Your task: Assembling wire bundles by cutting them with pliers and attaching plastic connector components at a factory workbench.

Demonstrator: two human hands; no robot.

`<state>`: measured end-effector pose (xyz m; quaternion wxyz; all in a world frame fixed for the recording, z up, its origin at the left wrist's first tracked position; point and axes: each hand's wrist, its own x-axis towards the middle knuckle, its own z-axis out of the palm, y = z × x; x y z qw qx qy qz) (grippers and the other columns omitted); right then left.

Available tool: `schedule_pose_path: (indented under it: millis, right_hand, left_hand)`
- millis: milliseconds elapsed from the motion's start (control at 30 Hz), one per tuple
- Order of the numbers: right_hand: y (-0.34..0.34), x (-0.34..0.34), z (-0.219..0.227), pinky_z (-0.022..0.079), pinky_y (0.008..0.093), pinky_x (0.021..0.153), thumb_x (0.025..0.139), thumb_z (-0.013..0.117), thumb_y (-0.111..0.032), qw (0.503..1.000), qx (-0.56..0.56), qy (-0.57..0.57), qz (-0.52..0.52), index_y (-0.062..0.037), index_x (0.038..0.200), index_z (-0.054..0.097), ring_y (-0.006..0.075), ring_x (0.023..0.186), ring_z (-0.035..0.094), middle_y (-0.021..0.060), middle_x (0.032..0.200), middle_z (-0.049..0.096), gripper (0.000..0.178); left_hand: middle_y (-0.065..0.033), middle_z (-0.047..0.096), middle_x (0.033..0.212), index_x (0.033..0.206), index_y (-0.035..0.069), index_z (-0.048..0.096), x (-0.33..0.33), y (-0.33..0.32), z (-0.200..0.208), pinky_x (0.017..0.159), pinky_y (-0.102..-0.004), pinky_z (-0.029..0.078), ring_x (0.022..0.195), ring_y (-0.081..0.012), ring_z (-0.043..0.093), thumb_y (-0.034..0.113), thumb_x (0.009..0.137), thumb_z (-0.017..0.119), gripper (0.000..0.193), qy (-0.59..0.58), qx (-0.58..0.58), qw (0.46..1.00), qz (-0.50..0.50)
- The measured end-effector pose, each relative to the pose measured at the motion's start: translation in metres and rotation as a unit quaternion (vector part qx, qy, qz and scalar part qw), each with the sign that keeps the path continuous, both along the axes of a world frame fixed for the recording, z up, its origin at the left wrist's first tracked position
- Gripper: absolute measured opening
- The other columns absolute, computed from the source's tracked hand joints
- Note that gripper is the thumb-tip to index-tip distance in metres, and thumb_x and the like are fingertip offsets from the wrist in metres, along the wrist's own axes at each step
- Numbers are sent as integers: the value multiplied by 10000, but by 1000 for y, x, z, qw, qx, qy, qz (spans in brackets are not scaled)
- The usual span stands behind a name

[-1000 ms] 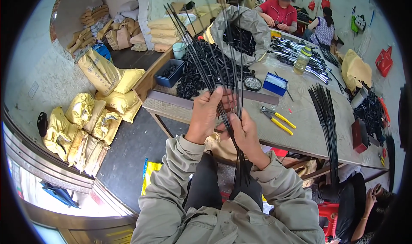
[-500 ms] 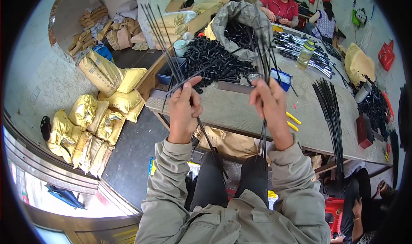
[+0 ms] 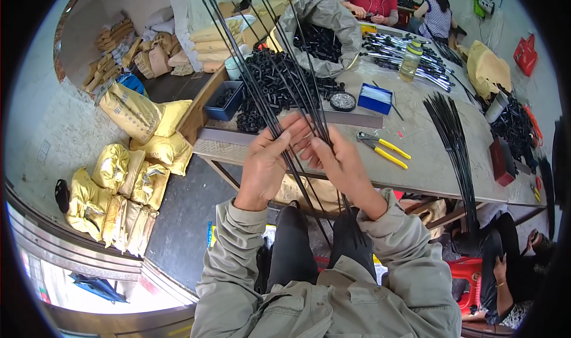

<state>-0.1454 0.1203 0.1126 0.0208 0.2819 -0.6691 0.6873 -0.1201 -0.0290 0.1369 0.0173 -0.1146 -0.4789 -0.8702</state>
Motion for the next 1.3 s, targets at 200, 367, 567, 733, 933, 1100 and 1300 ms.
schedule_pose_path:
  millis: [200, 367, 567, 733, 933, 1100, 1300]
  right_hand:
    - [-5, 24, -22, 424, 234, 467, 895, 478, -147, 988, 67, 123, -70, -2, 887, 470, 91, 537, 564, 61, 631, 564, 146]
    - [-3, 29, -22, 421, 226, 460, 897, 474, -135, 997, -37, -58, 22, 4, 881, 463, 89, 514, 556, 58, 629, 553, 141]
    - [1, 34, -19, 416, 194, 486, 912, 461, -140, 995, -29, -81, 56, 11, 959, 490, 53, 537, 506, 29, 737, 556, 162]
    - [0, 41, -17, 446, 185, 509, 909, 471, -145, 986, -68, -131, 75, 17, 988, 472, 66, 585, 550, 45, 781, 579, 180]
    - [-6, 32, -17, 449, 181, 496, 903, 485, -145, 974, -152, -161, 44, 8, 972, 468, 60, 566, 552, 26, 695, 562, 168]
    - [-6, 28, -19, 452, 181, 509, 898, 494, -130, 976, -160, -140, 43, 20, 977, 472, 54, 586, 544, 39, 717, 588, 171]
    - [-7, 21, -29, 439, 184, 523, 893, 502, -119, 989, -142, -40, -19, 16, 957, 486, 45, 614, 539, 45, 723, 599, 151]
  left_hand:
    - [-191, 431, 1278, 1293, -16, 340, 0, 15, -1, 951, -369, 392, 1146, -273, 468, 100, 902, 446, 421, -12, 48, 998, -49]
    - [-213, 394, 1301, 1298, -18, 326, 2, 20, -2, 979, -378, 358, 1178, -297, 431, 219, 913, 431, 464, 21, 27, 998, -52]
    - [-215, 413, 1285, 1268, -32, 357, -5, 14, 3, 974, -385, 364, 1190, -303, 418, 235, 926, 406, 437, -25, 164, 977, -135]
    - [-222, 431, 1266, 1255, -44, 370, -8, 15, 0, 958, -385, 388, 1178, -305, 434, 199, 916, 437, 423, -10, 153, 981, -121]
    - [-226, 444, 1251, 1247, -58, 379, -4, 22, -1, 932, -402, 423, 1144, -306, 470, 135, 895, 468, 411, -1, 52, 997, -57]
    - [-230, 467, 1225, 1232, -57, 402, -4, 22, -1, 905, -393, 450, 1128, -310, 485, 124, 896, 468, 388, 1, 42, 997, -69]
    - [-229, 478, 1213, 1222, -59, 409, -4, 21, -1, 899, -382, 454, 1116, -307, 496, 118, 896, 466, 375, 3, 37, 997, -72]
